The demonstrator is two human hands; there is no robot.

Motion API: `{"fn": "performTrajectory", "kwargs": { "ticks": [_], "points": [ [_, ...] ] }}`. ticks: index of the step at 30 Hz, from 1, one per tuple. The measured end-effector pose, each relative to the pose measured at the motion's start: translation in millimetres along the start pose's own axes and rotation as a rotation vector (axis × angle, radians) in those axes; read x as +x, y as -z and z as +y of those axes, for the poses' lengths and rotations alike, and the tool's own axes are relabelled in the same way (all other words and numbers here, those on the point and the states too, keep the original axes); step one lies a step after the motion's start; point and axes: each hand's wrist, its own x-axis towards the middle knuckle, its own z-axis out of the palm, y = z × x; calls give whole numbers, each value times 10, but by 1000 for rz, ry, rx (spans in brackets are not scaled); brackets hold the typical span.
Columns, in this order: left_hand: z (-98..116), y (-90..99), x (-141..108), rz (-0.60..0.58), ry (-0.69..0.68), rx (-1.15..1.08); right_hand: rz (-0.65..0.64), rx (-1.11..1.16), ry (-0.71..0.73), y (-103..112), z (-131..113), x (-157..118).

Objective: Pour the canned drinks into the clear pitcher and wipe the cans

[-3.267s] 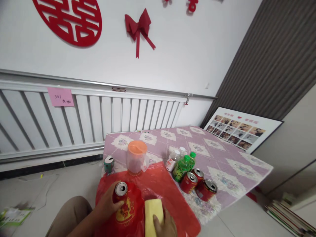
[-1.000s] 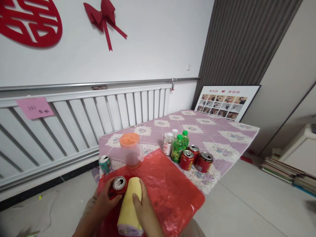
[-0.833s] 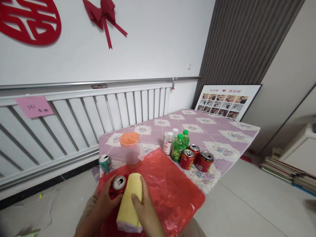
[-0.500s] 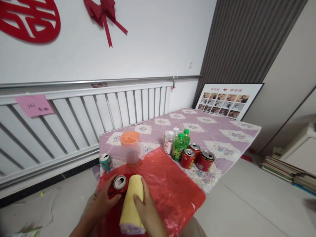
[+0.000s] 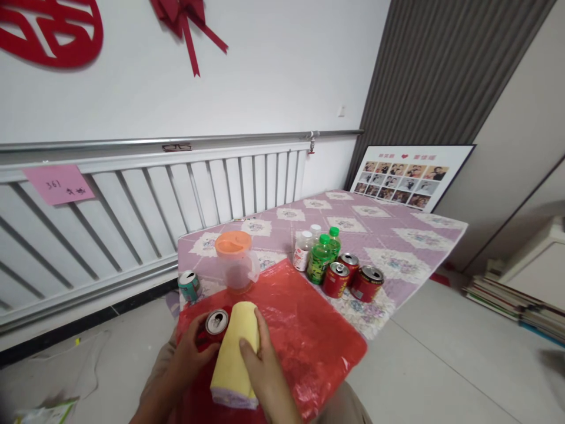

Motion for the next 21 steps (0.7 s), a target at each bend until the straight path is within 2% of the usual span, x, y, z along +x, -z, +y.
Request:
{"fn": "performTrajectory", "kwargs": {
  "ticks": [5, 8, 12, 16, 19, 21],
  "points": [
    [-27, -119, -43, 95, 33, 37, 17, -169, 44, -19, 17, 46],
    [-46, -119, -38, 113, 19, 60, 6, -297, 35, -23, 55, 55],
    [-47, 3, 12, -47, -3, 37, 26, -322, 79, 15, 28, 34],
    [-19, 126, 106, -193, -39, -9, 30, -226, 54, 54, -74, 9],
    [29, 143, 143, -234, -37, 56, 40, -124, 60, 45, -93, 3],
    [53, 117, 133, -218, -34, 86, 51, -114, 77, 28, -60, 7]
  ]
}}
